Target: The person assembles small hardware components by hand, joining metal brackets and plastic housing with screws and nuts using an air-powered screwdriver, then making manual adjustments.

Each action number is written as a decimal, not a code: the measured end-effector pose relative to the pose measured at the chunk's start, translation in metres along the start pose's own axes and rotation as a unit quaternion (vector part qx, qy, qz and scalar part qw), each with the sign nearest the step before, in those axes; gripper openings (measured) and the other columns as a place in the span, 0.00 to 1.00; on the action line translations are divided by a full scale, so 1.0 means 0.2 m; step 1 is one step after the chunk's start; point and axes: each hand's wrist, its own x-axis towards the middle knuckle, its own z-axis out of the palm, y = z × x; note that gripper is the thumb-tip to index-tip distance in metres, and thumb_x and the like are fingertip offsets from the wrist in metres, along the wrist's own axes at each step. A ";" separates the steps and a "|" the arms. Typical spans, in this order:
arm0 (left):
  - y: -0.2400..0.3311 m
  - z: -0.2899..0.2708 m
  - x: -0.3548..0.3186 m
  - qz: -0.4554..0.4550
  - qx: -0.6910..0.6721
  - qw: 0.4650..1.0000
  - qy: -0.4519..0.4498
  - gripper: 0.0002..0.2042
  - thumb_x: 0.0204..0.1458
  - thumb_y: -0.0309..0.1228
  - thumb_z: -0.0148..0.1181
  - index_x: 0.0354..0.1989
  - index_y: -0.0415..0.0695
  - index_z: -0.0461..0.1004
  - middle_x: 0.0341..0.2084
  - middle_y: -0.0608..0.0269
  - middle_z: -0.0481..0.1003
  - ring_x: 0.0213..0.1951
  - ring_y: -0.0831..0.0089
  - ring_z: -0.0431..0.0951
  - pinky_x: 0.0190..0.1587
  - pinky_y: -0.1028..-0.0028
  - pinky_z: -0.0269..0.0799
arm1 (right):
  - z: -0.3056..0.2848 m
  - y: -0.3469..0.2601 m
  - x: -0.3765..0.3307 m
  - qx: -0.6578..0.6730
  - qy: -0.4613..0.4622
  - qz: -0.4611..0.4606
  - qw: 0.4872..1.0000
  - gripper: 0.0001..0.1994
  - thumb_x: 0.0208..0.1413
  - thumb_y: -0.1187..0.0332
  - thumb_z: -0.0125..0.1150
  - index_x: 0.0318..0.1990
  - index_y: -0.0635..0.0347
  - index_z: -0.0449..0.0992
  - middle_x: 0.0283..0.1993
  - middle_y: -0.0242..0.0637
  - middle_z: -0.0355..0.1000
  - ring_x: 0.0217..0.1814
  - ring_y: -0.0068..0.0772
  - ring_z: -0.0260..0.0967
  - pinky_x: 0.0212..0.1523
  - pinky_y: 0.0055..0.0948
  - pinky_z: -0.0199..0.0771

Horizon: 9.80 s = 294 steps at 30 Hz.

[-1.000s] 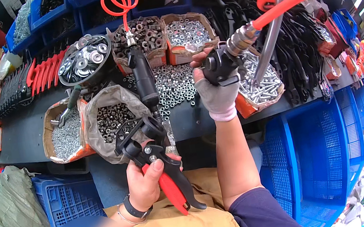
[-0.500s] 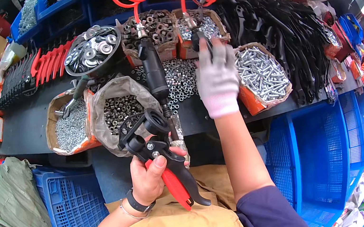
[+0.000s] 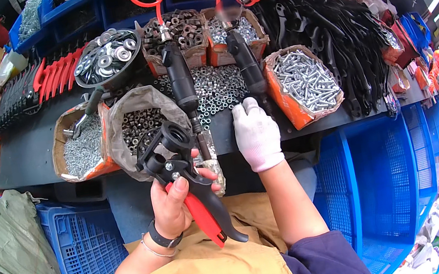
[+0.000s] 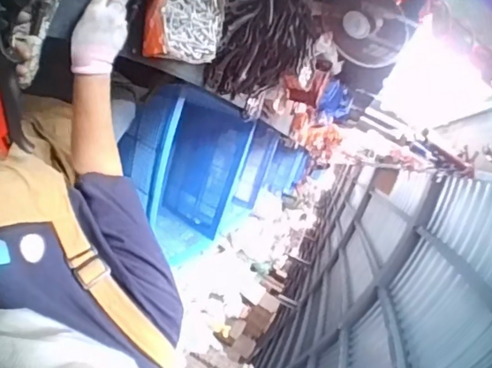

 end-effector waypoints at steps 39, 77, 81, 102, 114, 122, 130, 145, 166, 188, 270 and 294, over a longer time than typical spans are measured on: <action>0.14 0.00 -0.03 0.037 -0.103 0.994 0.017 0.19 0.58 0.34 0.52 0.53 0.34 0.62 0.56 0.52 0.62 0.45 0.59 0.75 0.43 0.63 0.79 | -0.15 -0.06 0.32 0.228 0.098 0.048 0.967 0.10 0.56 0.65 0.55 0.40 0.60 0.74 0.32 0.51 0.73 0.36 0.52 0.73 0.38 0.42 0.75; 0.19 -0.01 -0.09 0.064 0.120 0.988 0.071 0.18 0.56 0.31 0.60 0.50 0.37 0.63 0.42 0.61 0.71 0.44 0.77 0.72 0.48 0.73 0.70 | -0.79 -0.42 0.21 0.717 0.205 -0.035 0.665 0.29 0.50 0.69 0.62 0.60 0.66 0.59 0.47 0.48 0.69 0.44 0.36 0.68 0.35 0.25 0.73; 0.30 -0.02 -0.11 0.005 -0.082 0.996 0.023 0.25 0.57 0.30 0.56 0.60 0.37 0.57 0.54 0.48 0.68 0.51 0.62 0.73 0.54 0.66 0.69 | -0.36 -0.37 0.56 0.563 -0.007 0.105 0.820 0.28 0.47 0.64 0.63 0.56 0.65 0.63 0.40 0.50 0.74 0.39 0.43 0.73 0.41 0.35 0.72; 0.21 -0.13 -0.09 -0.180 -0.478 0.833 -0.213 0.28 0.62 0.50 0.39 0.65 0.44 0.54 0.47 0.63 0.65 0.25 0.72 0.64 0.15 0.75 0.66 | -0.58 -0.48 0.01 0.516 -0.052 -0.066 0.852 0.09 0.43 0.75 0.66 0.35 0.64 0.77 0.25 0.38 0.71 0.25 0.32 0.70 0.26 0.26 0.67; 0.21 -0.10 -0.10 0.169 -0.034 0.977 -0.127 0.27 0.53 0.32 0.62 0.59 0.44 0.57 0.57 0.53 0.64 0.55 0.61 0.70 0.58 0.57 0.66 | -0.55 -0.32 0.02 0.613 -0.325 -0.056 0.718 0.10 0.56 0.66 0.54 0.32 0.64 0.76 0.24 0.44 0.71 0.28 0.44 0.71 0.32 0.34 0.70; 0.30 0.05 -0.03 -0.026 -0.134 0.991 -0.011 0.27 0.57 0.48 0.54 0.58 0.42 0.63 0.51 0.56 0.68 0.48 0.65 0.73 0.50 0.63 0.73 | 0.00 0.07 0.44 -0.156 0.028 0.048 0.986 0.32 0.47 0.60 0.63 0.61 0.59 0.63 0.43 0.46 0.70 0.52 0.49 0.62 0.55 0.43 0.61; 0.30 -0.01 -0.03 -0.111 0.077 0.990 0.035 0.22 0.51 0.28 0.63 0.54 0.41 0.65 0.46 0.57 0.71 0.41 0.69 0.77 0.47 0.67 0.75 | -0.51 -0.12 0.34 0.643 0.217 0.120 0.725 0.32 0.47 0.75 0.61 0.61 0.64 0.57 0.41 0.39 0.70 0.32 0.25 0.67 0.38 0.25 0.69; 0.22 0.16 -0.01 0.088 0.448 0.890 0.005 0.20 0.45 0.32 0.67 0.45 0.39 0.71 0.31 0.56 0.73 0.31 0.67 0.75 0.38 0.71 0.71 | -0.83 -0.22 0.03 0.723 0.166 -0.173 0.648 0.26 0.48 0.73 0.63 0.56 0.59 0.60 0.41 0.40 0.68 0.40 0.40 0.70 0.37 0.28 0.75; 0.24 0.05 -0.06 -0.135 0.039 0.990 0.003 0.17 0.55 0.30 0.60 0.50 0.40 0.65 0.41 0.63 0.74 0.41 0.74 0.74 0.48 0.72 0.70 | -0.32 -0.03 0.20 0.680 0.225 0.056 0.695 0.21 0.45 0.83 0.57 0.50 0.64 0.65 0.39 0.39 0.72 0.40 0.29 0.72 0.44 0.28 0.74; 0.26 0.01 -0.09 -0.022 0.035 0.995 0.090 0.16 0.55 0.33 0.57 0.47 0.36 0.66 0.27 0.54 0.76 0.27 0.70 0.79 0.30 0.72 0.80 | 0.04 -0.10 0.48 -0.074 0.160 0.073 0.982 0.22 0.54 0.55 0.58 0.51 0.61 0.67 0.49 0.53 0.66 0.50 0.53 0.66 0.51 0.45 0.70; 1.41 -1.36 1.33 0.238 -0.426 0.771 0.409 0.24 0.57 0.44 0.55 0.48 0.31 0.66 0.44 0.50 0.70 0.48 0.60 0.73 0.56 0.65 0.69 | -0.30 -0.53 -0.17 0.343 -0.034 -0.188 0.920 0.08 0.53 0.68 0.54 0.27 0.61 0.65 0.28 0.43 0.63 0.32 0.51 0.61 0.35 0.42 0.61; 1.15 -0.80 -0.23 0.419 0.515 0.628 0.405 0.20 0.52 0.22 0.58 0.54 0.40 0.64 0.43 0.60 0.69 0.38 0.74 0.72 0.40 0.76 0.72 | -0.25 -0.49 -0.19 0.344 -0.013 -0.173 0.923 0.11 0.47 0.70 0.60 0.25 0.59 0.62 0.26 0.42 0.60 0.29 0.51 0.60 0.29 0.43 0.59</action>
